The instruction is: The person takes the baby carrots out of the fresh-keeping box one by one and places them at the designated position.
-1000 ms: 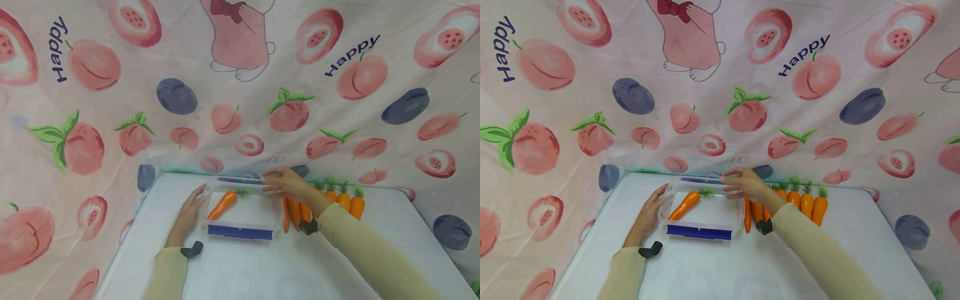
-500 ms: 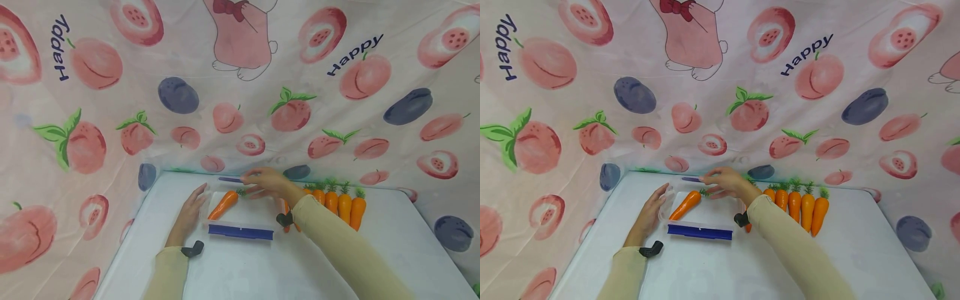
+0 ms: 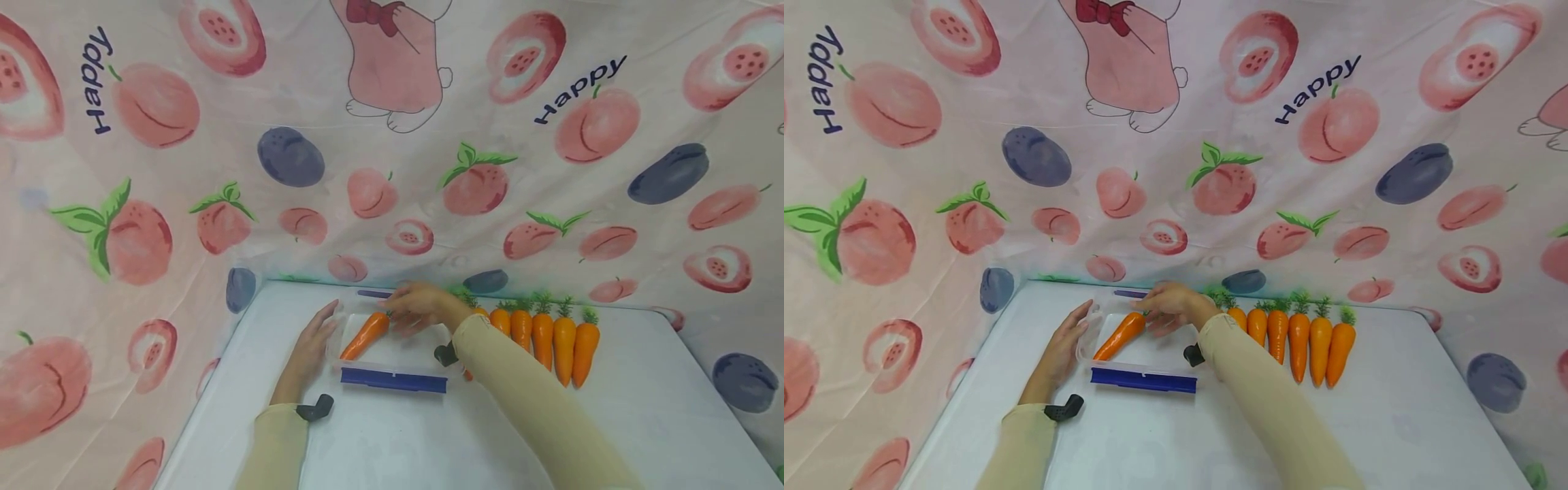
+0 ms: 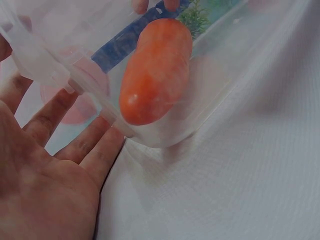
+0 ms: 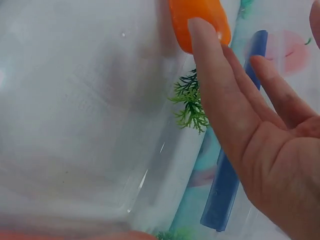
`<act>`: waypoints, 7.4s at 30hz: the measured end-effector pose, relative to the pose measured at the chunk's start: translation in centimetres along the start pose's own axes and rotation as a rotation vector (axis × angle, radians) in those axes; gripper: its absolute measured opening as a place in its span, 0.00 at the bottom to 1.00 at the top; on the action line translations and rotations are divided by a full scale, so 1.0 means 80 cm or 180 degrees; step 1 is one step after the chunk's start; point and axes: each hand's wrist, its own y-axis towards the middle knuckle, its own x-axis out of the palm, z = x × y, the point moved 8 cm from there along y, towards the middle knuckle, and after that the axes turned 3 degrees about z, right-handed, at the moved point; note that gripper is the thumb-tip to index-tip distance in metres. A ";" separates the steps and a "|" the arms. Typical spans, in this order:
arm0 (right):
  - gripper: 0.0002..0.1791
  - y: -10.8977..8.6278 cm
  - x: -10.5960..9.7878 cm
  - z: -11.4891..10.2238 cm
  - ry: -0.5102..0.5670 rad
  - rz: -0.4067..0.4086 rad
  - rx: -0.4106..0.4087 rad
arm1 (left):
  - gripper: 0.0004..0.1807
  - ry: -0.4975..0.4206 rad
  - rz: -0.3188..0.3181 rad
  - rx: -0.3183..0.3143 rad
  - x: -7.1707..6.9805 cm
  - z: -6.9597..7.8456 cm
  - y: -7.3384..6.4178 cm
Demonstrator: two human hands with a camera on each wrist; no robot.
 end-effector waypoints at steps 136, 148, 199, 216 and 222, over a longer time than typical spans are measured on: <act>0.19 -0.092 -0.100 -0.015 0.0180 -0.0016 -0.1271 | 0.29 -0.0610 -0.0187 0.0144 0.008 0.006 -0.001; 0.17 -0.120 -0.168 0.033 0.0150 0.0239 -0.1234 | 0.30 -0.0617 -0.0172 0.0113 0.008 0.005 -0.001; 0.26 -0.221 -0.386 0.259 0.0636 0.1470 -0.0690 | 0.29 -0.0175 -0.0073 0.0124 0.001 -0.001 0.001; 0.27 -0.219 -0.404 0.338 0.0520 0.1822 -0.0244 | 0.28 -0.0125 -0.0052 0.0154 0.003 0.004 0.000; 0.31 -0.212 -0.396 0.348 0.0545 0.1851 -0.0216 | 0.28 -0.0141 -0.0057 0.0147 0.002 0.003 0.001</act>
